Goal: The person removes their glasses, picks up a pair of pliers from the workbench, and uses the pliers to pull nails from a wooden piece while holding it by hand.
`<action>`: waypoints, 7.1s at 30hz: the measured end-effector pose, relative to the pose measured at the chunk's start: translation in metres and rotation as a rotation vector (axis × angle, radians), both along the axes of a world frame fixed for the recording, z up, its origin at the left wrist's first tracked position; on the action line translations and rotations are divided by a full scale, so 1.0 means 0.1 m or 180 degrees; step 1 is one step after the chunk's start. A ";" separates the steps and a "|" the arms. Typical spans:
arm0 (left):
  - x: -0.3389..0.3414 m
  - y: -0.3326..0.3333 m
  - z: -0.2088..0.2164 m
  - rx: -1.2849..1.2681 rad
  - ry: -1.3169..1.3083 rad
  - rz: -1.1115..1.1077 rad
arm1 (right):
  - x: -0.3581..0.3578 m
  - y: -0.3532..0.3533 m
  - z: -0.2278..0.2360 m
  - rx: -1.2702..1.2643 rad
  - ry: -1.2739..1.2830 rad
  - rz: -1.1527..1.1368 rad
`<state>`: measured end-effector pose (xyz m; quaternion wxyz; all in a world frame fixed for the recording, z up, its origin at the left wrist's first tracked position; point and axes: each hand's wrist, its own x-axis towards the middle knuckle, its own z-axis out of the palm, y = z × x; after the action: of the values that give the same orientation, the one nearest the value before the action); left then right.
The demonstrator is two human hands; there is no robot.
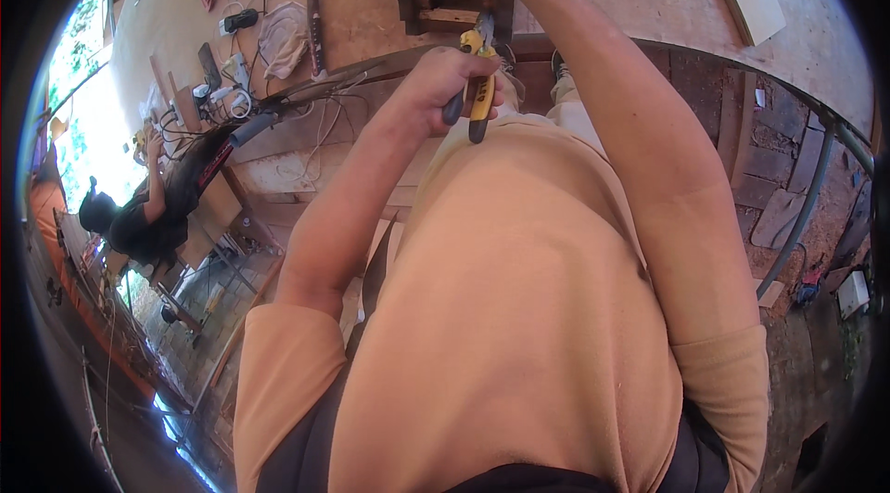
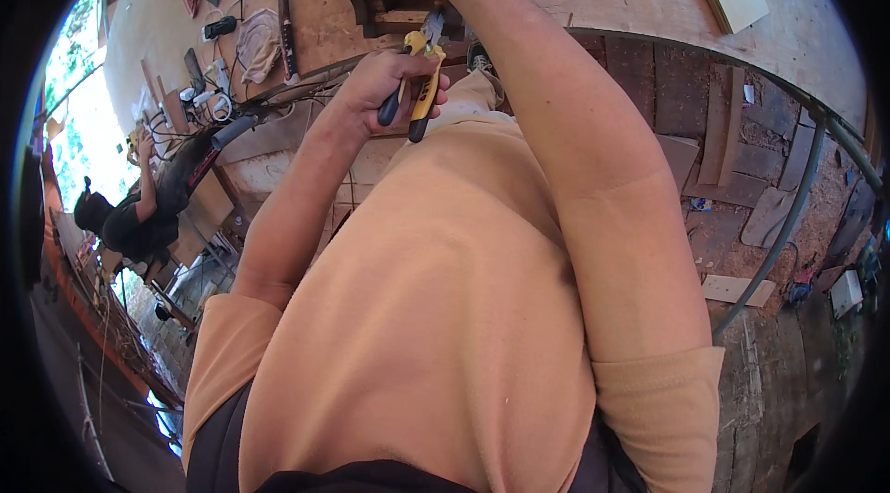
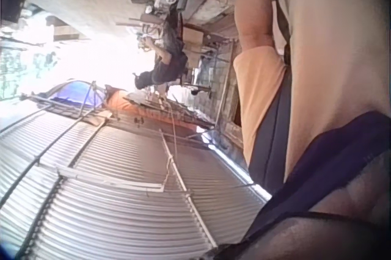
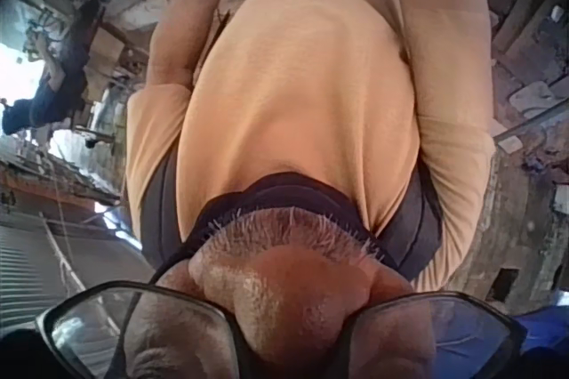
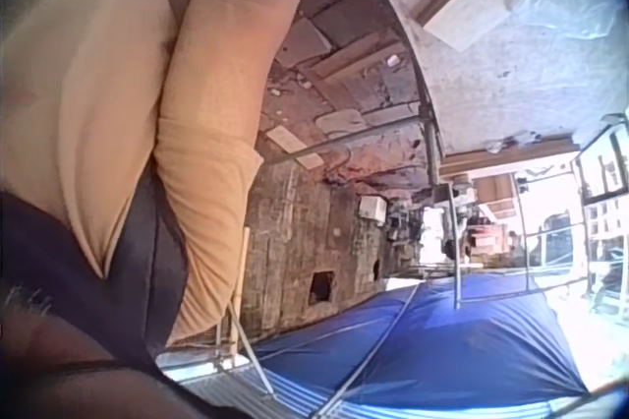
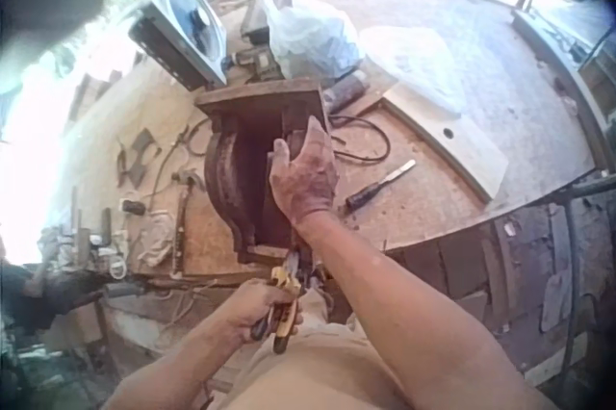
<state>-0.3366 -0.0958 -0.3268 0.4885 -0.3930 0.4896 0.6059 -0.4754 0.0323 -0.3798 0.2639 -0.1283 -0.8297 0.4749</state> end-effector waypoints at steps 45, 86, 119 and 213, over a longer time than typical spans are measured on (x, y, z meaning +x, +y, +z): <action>0.20 0.05 0.13 0.0002 -0.0212 -0.0176 | 1.59 0.03 0.24 -0.3725 -0.3983 0.1417; 1.15 -0.16 -1.45 -0.0951 0.3409 -0.0745 | 2.22 -0.22 -1.00 -0.3479 -0.2967 0.1930; 1.43 -0.81 -0.67 -0.1080 0.1558 -0.2578 | 2.24 0.42 -0.95 -0.2408 -0.3700 0.1673; 0.25 -0.25 -0.11 -0.0051 0.1280 -0.0930 | 1.68 -0.12 -0.05 -0.3574 -0.4106 0.1468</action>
<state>-0.3112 -0.1206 -0.3380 0.4606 -0.1934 0.6334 0.5910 -0.3070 0.0206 -0.3845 -0.4596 -0.3113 -0.4666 0.6886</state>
